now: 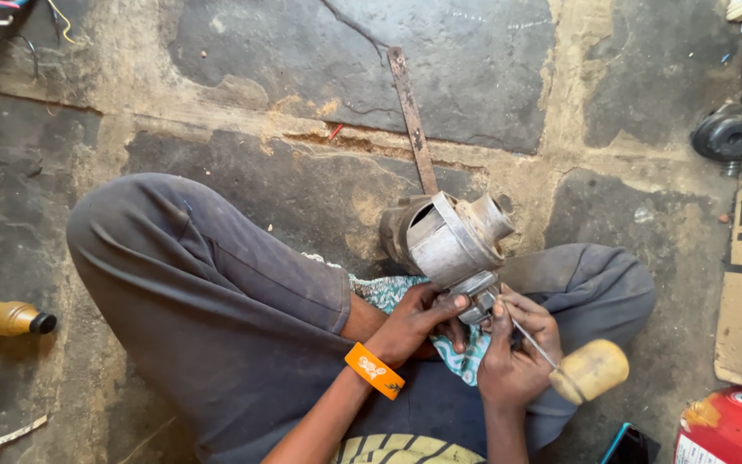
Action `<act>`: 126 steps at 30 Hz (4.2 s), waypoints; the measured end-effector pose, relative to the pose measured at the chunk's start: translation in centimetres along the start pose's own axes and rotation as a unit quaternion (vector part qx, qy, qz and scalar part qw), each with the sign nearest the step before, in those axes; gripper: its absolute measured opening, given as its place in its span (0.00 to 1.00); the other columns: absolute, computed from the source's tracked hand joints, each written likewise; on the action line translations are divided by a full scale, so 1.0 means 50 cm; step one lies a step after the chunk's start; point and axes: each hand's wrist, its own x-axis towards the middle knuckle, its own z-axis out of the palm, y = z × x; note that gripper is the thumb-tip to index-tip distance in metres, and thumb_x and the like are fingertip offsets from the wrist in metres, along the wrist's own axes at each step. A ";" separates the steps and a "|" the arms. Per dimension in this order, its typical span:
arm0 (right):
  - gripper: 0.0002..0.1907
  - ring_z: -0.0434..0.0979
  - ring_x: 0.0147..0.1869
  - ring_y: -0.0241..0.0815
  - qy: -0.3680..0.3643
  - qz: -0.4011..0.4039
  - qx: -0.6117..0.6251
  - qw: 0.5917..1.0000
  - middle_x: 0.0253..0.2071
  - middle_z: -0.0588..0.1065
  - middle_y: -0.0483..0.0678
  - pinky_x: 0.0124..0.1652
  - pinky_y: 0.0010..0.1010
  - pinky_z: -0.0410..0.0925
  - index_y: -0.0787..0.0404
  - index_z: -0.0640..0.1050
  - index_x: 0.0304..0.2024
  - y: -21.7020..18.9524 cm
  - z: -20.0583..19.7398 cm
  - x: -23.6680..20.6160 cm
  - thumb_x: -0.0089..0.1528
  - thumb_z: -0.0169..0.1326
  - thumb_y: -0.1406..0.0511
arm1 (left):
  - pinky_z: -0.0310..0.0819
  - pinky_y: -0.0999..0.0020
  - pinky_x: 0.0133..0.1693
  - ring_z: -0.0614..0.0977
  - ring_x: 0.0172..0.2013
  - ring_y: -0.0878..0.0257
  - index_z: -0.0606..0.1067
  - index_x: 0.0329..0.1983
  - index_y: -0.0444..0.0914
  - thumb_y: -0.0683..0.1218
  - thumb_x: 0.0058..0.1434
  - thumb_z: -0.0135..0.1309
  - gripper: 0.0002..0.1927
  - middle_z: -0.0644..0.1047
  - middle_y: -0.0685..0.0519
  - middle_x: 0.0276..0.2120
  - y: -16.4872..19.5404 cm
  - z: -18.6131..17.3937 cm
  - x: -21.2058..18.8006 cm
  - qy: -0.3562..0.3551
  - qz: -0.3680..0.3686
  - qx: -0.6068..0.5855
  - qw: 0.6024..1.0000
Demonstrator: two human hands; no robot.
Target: The person sits on the floor holding a starter motor housing in their lap and scrapes its surface with a small hand tool. They reposition the housing repeatedly and tap a punch against it with a wooden mallet while continuing to scrape and clean the metal body.
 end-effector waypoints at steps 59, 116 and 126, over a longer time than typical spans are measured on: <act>0.05 0.78 0.43 0.36 -0.034 -0.013 -0.103 0.994 0.50 0.78 0.56 0.40 0.23 0.70 0.71 0.75 0.44 0.004 -0.002 -0.005 0.66 0.57 0.75 | 0.71 0.70 0.26 0.80 0.21 0.61 0.73 0.46 0.27 0.57 0.68 0.55 0.25 0.77 0.47 0.23 0.001 0.002 0.003 0.038 0.012 0.052 0.998; 0.06 0.81 0.46 0.43 -0.066 0.302 0.127 0.942 0.46 0.77 0.64 0.45 0.31 0.75 0.70 0.73 0.50 0.156 -0.232 -0.110 0.70 0.50 0.75 | 0.72 0.65 0.62 0.77 0.59 0.63 0.66 0.71 0.34 0.44 0.56 0.68 0.40 0.76 0.52 0.59 0.038 0.032 -0.061 -0.002 -0.159 -0.020 0.987; 0.04 0.77 0.45 0.35 -0.033 0.251 0.045 0.966 0.42 0.78 0.52 0.48 0.23 0.69 0.70 0.74 0.42 0.046 -0.049 0.022 0.66 0.54 0.78 | 0.71 0.67 0.63 0.77 0.59 0.65 0.65 0.71 0.33 0.47 0.59 0.67 0.39 0.76 0.53 0.59 -0.006 0.060 -0.042 0.038 -0.075 0.028 0.996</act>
